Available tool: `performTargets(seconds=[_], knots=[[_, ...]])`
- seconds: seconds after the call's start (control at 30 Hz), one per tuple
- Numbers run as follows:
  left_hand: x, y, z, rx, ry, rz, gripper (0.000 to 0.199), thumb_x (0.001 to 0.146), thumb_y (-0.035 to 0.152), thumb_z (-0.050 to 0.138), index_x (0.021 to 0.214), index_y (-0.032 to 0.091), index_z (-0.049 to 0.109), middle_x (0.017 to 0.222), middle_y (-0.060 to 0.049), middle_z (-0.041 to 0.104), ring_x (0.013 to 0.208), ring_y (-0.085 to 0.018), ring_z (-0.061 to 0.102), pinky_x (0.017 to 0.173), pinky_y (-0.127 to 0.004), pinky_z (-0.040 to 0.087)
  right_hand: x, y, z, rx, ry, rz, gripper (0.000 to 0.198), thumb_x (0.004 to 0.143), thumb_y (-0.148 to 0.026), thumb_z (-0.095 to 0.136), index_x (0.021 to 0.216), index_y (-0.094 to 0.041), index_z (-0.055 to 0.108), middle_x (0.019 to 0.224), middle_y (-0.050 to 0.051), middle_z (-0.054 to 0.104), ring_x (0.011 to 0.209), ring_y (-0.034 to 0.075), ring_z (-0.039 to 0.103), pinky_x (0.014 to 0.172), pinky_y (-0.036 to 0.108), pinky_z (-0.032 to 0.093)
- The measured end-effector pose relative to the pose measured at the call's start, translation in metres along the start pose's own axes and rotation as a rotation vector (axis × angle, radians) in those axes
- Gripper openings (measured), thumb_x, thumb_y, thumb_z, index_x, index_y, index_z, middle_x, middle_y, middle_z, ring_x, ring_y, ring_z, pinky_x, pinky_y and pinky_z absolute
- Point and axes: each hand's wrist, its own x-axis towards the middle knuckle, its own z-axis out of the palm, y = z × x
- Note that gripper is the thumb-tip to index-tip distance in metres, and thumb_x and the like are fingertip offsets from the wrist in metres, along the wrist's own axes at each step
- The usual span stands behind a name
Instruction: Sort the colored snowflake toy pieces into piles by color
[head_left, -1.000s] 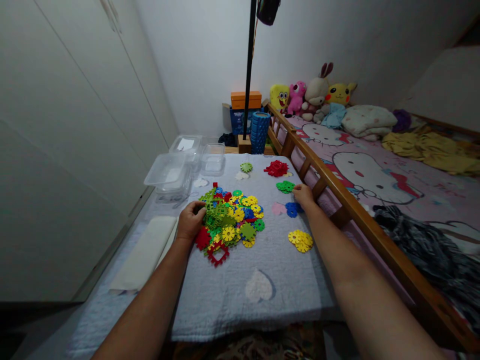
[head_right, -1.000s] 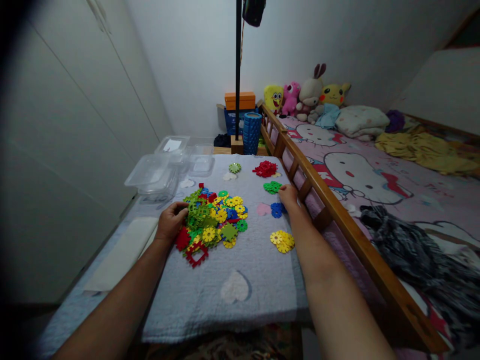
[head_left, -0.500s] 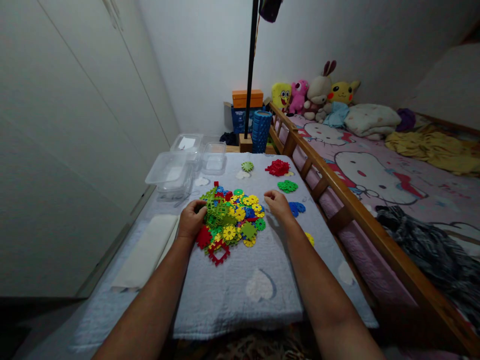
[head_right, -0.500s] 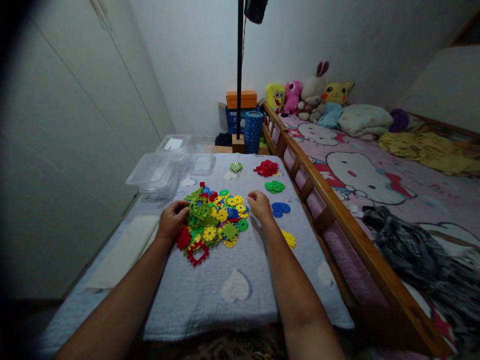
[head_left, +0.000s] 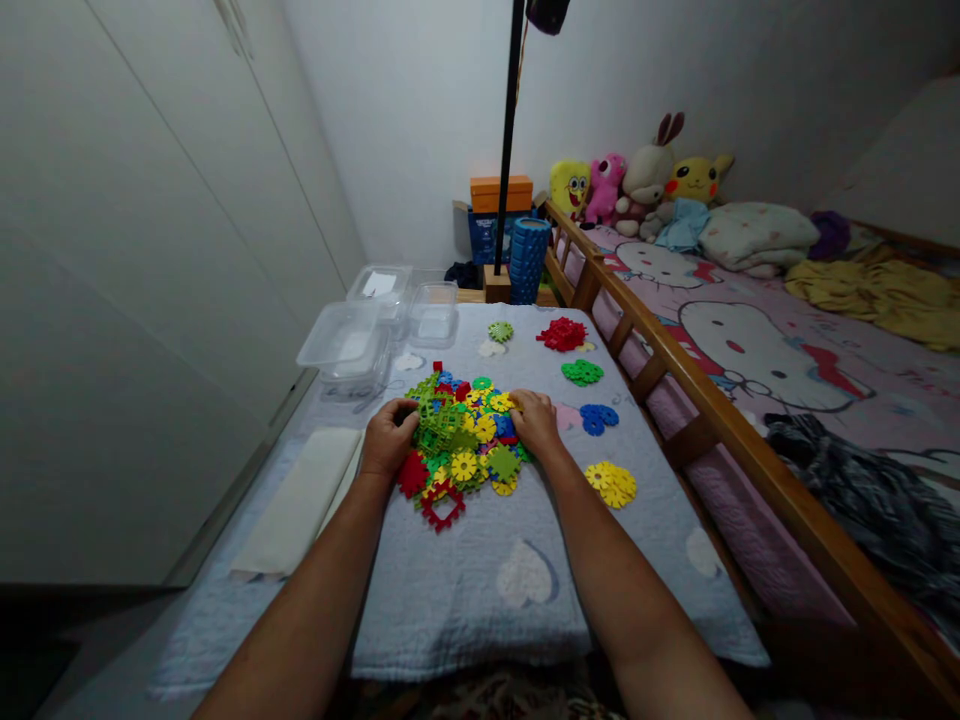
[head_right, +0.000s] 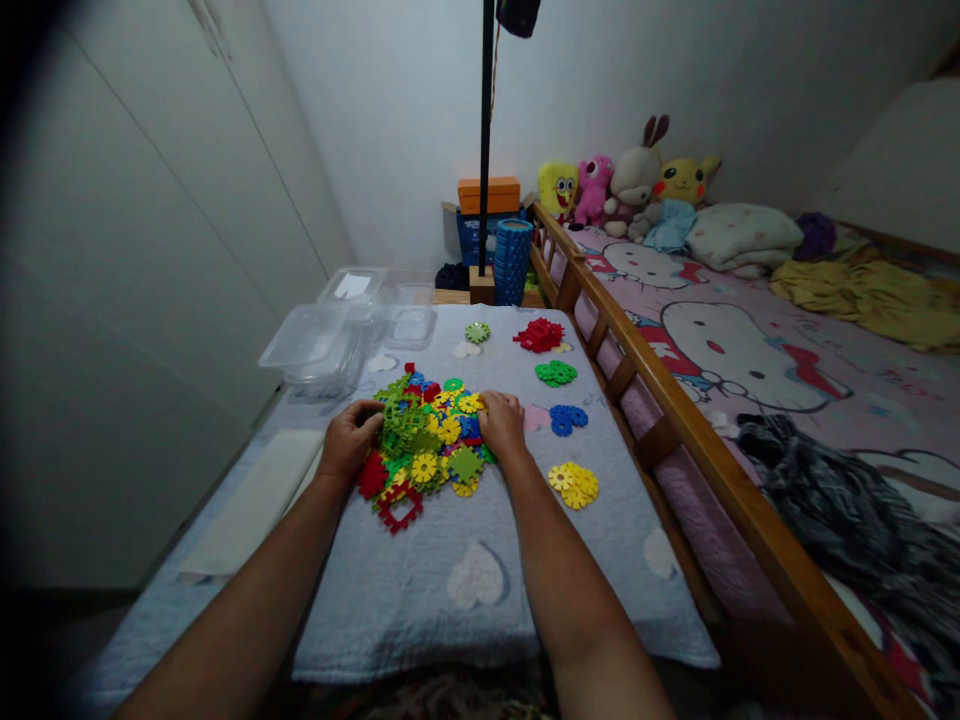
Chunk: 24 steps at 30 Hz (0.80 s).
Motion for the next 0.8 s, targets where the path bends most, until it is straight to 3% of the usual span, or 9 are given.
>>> performTargets(seconds=[0.23, 0.37, 0.53, 0.8], knots=[[0.000, -0.002, -0.001, 0.007, -0.032, -0.015, 0.030, 0.072, 0.039, 0.063, 0.092, 0.018, 0.071, 0.083, -0.003, 0.072, 0.077, -0.019, 0.064, 0.072, -0.029, 0.053, 0.000, 0.000, 0.000, 0.064, 0.064, -0.044, 0.028, 0.094, -0.021, 0.049, 0.107, -0.022, 0.074, 0.119, 0.008, 0.073, 0.112, 0.024, 0.059, 0.103, 0.037, 0.039], [0.001, -0.004, 0.000, 0.017, -0.018, -0.009, 0.030, 0.072, 0.039, 0.064, 0.092, 0.017, 0.071, 0.084, -0.004, 0.072, 0.079, -0.019, 0.065, 0.076, -0.030, 0.053, 0.001, -0.001, -0.010, 0.138, 0.174, -0.045, 0.031, 0.093, -0.020, 0.046, 0.105, -0.019, 0.075, 0.115, 0.010, 0.074, 0.112, 0.023, 0.062, 0.104, 0.037, 0.040], [0.001, -0.005, 0.000, 0.029, -0.011, 0.007, 0.029, 0.073, 0.039, 0.063, 0.091, 0.018, 0.071, 0.086, -0.004, 0.072, 0.081, -0.020, 0.065, 0.080, -0.031, 0.053, 0.000, 0.008, -0.041, 0.291, 0.277, 0.028, 0.032, 0.091, -0.028, 0.047, 0.100, -0.019, 0.076, 0.107, 0.010, 0.075, 0.103, 0.024, 0.065, 0.097, 0.035, 0.046], [0.000, -0.004, 0.001, 0.013, -0.010, 0.003, 0.028, 0.072, 0.037, 0.062, 0.092, 0.018, 0.071, 0.086, -0.003, 0.072, 0.080, -0.019, 0.065, 0.079, -0.030, 0.053, -0.044, 0.060, -0.100, 0.359, 0.131, 0.220, 0.031, 0.081, -0.035, 0.054, 0.099, -0.018, 0.073, 0.085, 0.005, 0.072, 0.076, 0.020, 0.064, 0.070, 0.029, 0.050]])
